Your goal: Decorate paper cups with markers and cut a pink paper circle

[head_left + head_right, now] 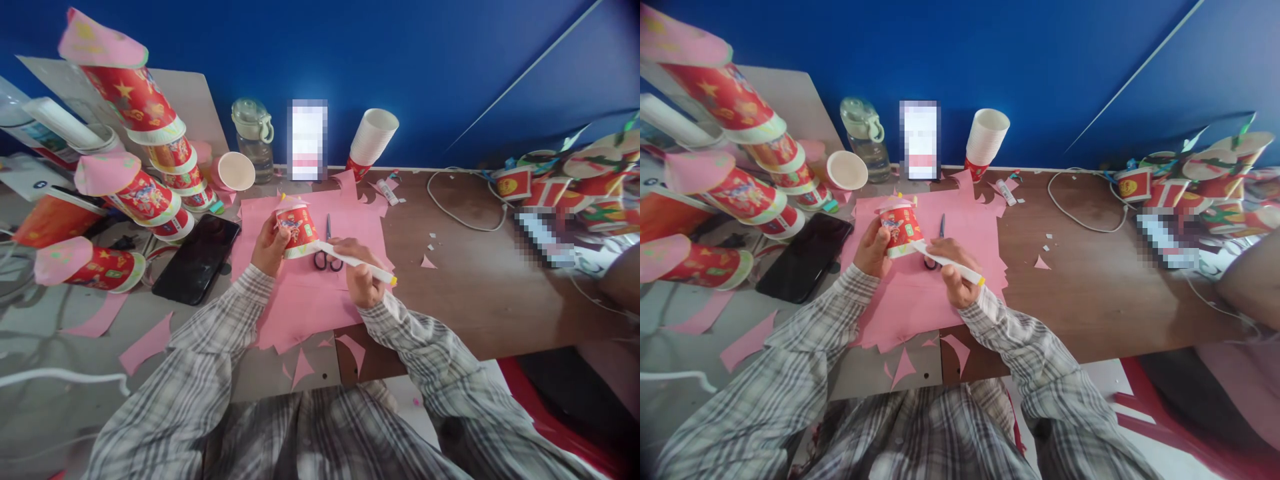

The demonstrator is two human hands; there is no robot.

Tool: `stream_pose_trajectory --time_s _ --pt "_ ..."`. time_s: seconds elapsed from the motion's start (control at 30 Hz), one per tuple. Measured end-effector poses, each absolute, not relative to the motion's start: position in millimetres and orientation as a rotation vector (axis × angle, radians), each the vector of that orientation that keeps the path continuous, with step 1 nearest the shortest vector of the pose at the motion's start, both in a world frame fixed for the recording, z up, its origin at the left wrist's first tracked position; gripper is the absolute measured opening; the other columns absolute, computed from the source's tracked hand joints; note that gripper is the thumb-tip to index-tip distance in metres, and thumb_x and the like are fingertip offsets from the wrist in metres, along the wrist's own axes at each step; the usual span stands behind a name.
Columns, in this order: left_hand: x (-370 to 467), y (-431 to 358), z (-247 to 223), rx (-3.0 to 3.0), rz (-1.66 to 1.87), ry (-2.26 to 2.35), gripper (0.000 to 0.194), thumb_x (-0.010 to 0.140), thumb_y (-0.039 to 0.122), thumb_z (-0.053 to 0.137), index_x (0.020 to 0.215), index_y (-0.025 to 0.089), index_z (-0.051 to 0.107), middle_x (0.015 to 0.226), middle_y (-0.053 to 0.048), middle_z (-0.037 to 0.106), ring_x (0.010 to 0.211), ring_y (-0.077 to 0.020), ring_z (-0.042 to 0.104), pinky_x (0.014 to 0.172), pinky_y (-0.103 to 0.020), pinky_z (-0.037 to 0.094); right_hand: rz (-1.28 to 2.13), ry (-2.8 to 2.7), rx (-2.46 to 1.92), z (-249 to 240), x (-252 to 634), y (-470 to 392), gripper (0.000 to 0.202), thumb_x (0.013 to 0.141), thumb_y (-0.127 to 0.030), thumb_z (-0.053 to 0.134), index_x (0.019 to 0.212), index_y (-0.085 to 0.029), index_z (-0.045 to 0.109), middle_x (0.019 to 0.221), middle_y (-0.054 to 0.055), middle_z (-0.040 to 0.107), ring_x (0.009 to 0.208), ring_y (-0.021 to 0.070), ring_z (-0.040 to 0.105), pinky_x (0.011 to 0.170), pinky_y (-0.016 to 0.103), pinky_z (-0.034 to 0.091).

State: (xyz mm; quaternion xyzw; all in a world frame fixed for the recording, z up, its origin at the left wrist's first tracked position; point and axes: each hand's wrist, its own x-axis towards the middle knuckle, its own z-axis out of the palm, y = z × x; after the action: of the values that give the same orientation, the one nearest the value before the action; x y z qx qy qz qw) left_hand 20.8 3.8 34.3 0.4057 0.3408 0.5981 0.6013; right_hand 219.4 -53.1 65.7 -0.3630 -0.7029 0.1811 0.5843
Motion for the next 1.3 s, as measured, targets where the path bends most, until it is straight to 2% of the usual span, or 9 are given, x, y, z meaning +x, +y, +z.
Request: stream_pose_trajectory --time_s 0.07,0.17,0.3,0.4,0.53,0.67,0.8,1.07,1.3 --pt "19.6 3.5 34.1 0.941 1.380 0.797 0.083 0.075 0.076 0.100 0.137 0.027 0.074 0.124 -0.008 0.082 0.112 -0.0271 0.079 0.108 -0.050 0.062 0.465 -1.518 -0.819 70.8 218.2 -55.6 0.049 0.101 -0.079 0.054 0.102 -0.036 0.077 0.066 -0.001 0.064 0.060 0.0286 0.073 0.081 0.071 0.073" --pt "19.4 2.1 36.4 0.923 1.372 0.798 0.081 0.075 0.073 0.102 0.136 0.027 0.075 0.121 -0.007 0.083 0.109 -0.0265 0.079 0.106 -0.049 0.063 0.537 -1.428 -0.914 75.2 217.5 -60.2 0.042 0.095 -0.074 0.071 0.098 -0.032 0.074 0.063 -0.003 0.064 0.060 0.0274 0.074 0.076 0.062 0.075" --pt "20.6 0.1 41.8 0.918 1.323 0.786 0.078 0.074 0.070 0.105 0.133 0.027 0.077 0.113 -0.006 0.085 0.108 -0.0270 0.081 0.101 -0.048 0.067 0.588 -1.367 -0.937 74.3 216.6 -62.3 0.038 0.099 -0.067 0.072 0.100 -0.030 0.075 0.063 -0.003 0.067 0.054 0.0233 0.072 0.058 0.046 0.069" --pt "21.8 -0.4 44.7 0.905 1.320 0.784 0.076 0.070 0.071 0.107 0.126 0.027 0.079 0.108 -0.004 0.086 0.102 -0.0245 0.081 0.096 -0.044 0.069 0.560 -1.381 -0.879 74.6 215.6 -62.6 0.029 0.101 -0.061 0.073 0.104 -0.032 0.075 0.070 -0.002 0.073 0.054 0.0209 0.072 0.054 0.040 0.065" --pt "23.6 0.4 45.5 0.887 1.331 0.761 0.080 0.064 0.068 0.110 0.122 0.024 0.078 0.108 -0.005 0.087 0.099 -0.0246 0.081 0.095 -0.044 0.069 0.551 -1.489 -0.865 76.5 214.7 -64.5 0.026 0.104 -0.058 0.072 0.107 -0.033 0.074 0.080 0.001 0.078 0.066 0.0232 0.080 0.063 0.044 0.069" --pt "24.7 1.5 43.8 0.895 1.346 0.743 0.079 0.066 0.066 0.110 0.123 0.022 0.077 0.109 -0.006 0.086 0.099 -0.0245 0.081 0.093 -0.042 0.068 0.527 -1.545 -0.814 74.2 214.7 -65.4 0.020 0.105 -0.051 0.072 0.111 -0.032 0.075 0.080 0.001 0.078 0.074 0.0259 0.083 0.073 0.051 0.073" --pt "24.7 2.8 40.7 0.922 1.361 0.702 0.076 0.069 0.064 0.110 0.123 0.023 0.076 0.109 -0.005 0.087 0.098 -0.0232 0.082 0.091 -0.039 0.067 0.509 -1.541 -0.799 71.9 215.0 -64.8 0.017 0.103 -0.044 0.076 0.111 -0.029 0.078 0.081 0.002 0.080 0.071 0.0244 0.082 0.072 0.047 0.071" --pt "25.8 5.7 33.6 0.933 1.400 0.662 0.077 0.070 0.062 0.110 0.127 0.023 0.075 0.110 -0.005 0.087 0.098 -0.0229 0.082 0.091 -0.039 0.066 0.524 -1.538 -0.862 77.8 213.4 -65.2 0.022 0.103 -0.046 0.075 0.104 -0.024 0.078 0.076 0.003 0.080 0.070 0.0231 0.081 0.068 0.042 0.068" --pt "25.2 5.3 32.0 0.917 1.399 0.664 0.076 0.070 0.060 0.111 0.126 0.023 0.075 0.111 -0.004 0.087 0.099 -0.0219 0.082 0.092 -0.038 0.065 0.425 -1.608 -0.858 78.1 214.3 -66.6 0.013 0.104 -0.033 0.072 0.109 -0.024 0.078 0.082 0.004 0.084 0.070 0.0216 0.082 0.065 0.038 0.068"
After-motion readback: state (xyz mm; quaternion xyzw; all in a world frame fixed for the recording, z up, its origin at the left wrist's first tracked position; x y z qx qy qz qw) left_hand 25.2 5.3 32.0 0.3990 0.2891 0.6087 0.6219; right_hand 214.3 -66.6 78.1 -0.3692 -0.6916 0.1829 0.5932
